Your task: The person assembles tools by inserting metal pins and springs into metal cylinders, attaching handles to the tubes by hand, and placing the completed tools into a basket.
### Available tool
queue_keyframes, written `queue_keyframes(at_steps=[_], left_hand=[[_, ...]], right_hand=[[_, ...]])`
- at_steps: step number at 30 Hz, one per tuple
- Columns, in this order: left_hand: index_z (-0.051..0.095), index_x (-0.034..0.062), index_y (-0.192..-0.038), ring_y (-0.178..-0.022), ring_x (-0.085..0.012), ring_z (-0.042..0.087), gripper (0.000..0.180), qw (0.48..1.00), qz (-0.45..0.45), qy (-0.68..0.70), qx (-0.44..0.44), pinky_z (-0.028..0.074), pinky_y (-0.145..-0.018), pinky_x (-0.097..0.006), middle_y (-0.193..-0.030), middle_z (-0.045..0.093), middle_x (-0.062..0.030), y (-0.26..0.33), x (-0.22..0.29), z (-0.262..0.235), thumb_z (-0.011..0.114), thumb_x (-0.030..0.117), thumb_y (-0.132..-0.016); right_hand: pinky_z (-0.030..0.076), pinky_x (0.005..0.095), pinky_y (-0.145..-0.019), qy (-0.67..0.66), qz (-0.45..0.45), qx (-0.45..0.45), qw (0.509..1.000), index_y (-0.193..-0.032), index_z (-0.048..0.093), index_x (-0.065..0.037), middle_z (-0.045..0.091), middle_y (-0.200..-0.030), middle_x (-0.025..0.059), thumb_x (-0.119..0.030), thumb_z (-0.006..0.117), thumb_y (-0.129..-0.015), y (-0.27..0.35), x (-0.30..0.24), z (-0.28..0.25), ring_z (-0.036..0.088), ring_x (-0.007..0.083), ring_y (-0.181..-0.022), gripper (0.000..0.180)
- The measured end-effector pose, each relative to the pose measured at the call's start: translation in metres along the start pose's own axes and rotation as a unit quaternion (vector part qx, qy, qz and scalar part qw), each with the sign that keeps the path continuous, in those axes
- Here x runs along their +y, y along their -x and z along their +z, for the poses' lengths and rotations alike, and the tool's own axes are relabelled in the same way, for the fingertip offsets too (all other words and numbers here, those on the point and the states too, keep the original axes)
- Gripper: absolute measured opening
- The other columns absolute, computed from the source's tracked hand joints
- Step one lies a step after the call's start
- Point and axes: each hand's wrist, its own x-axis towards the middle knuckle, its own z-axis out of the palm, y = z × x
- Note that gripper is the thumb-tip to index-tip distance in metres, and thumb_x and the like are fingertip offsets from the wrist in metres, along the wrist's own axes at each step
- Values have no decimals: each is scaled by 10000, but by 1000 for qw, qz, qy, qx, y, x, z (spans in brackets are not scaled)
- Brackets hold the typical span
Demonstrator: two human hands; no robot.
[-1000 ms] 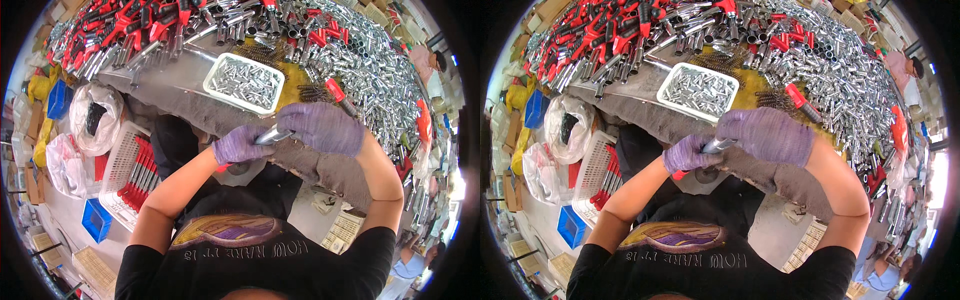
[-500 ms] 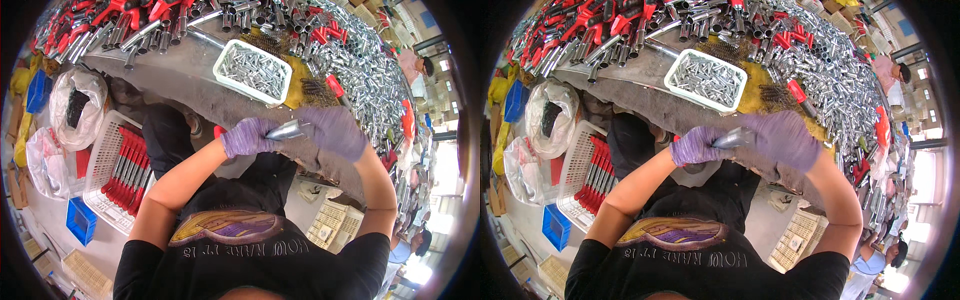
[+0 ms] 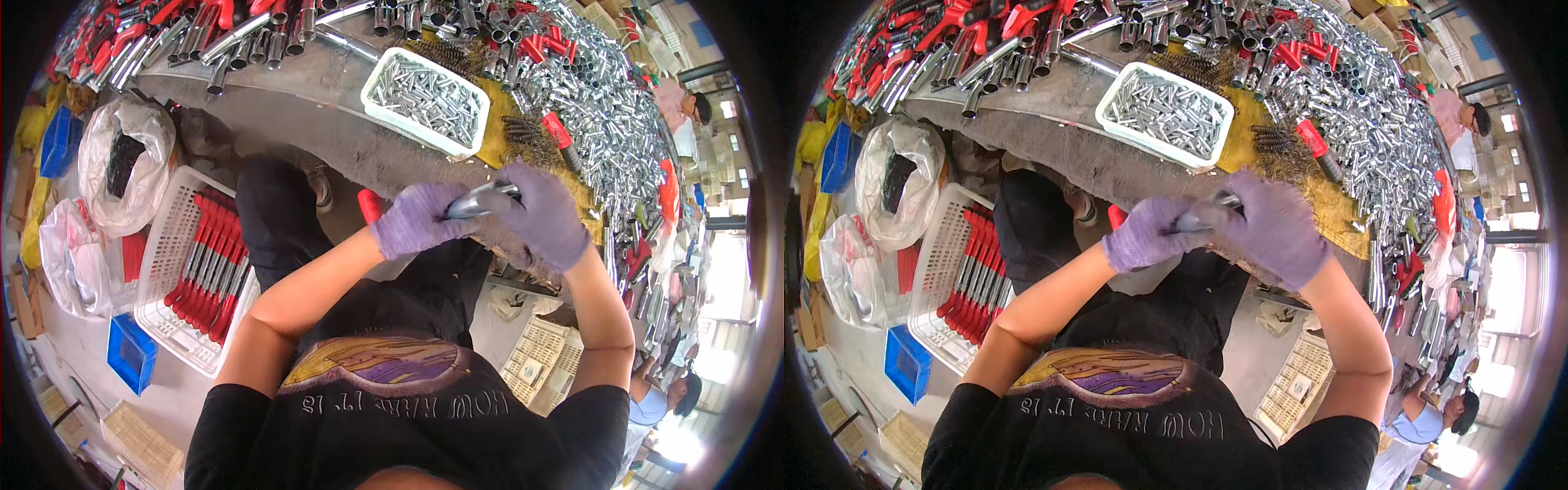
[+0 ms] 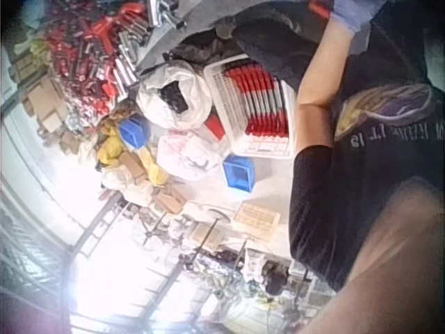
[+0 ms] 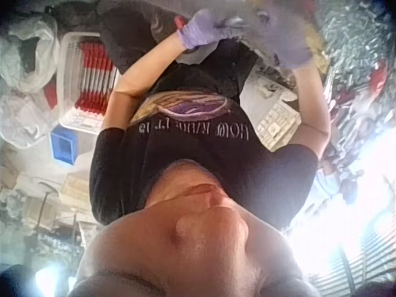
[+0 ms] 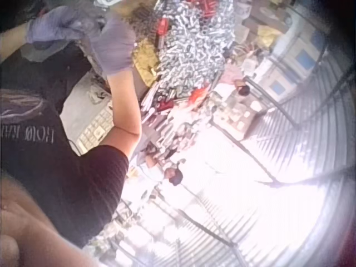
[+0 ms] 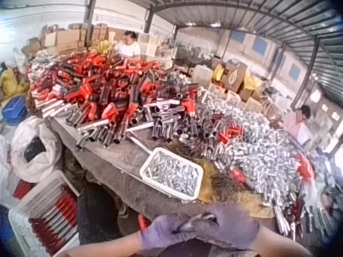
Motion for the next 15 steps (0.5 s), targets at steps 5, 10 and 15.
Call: queue_keyframes(at_steps=[5,10,15], left_hand=[[568,94,-857,-778,-237,574,108,681,50,715,149,467,-892,-457,-815,581,-61,52,-27,-7,627,44,-782],[566,48,-806,-812,-340,598,117,448,-282,806,265,477,-863,-531,-752,615,-127,68,-112,15,589,156,-844],[553,51,-1003,-954,-293,574,212,692,-244,653,188,455,-887,-420,-1023,596,-129,108,-267,123,517,231,-898]], right_hand=[[489,329,-816,-75,-281,-54,955,-1298,442,-46,591,-1075,177,-347,743,-741,35,21,44,611,268,-962,702],[470,302,-836,-594,31,-254,762,-1265,480,-30,595,-1030,67,-188,730,-739,70,19,139,574,161,-939,603],[483,353,-841,-289,38,-94,952,-1179,556,-84,627,-1050,144,-219,670,-770,43,3,204,616,296,-947,446]])
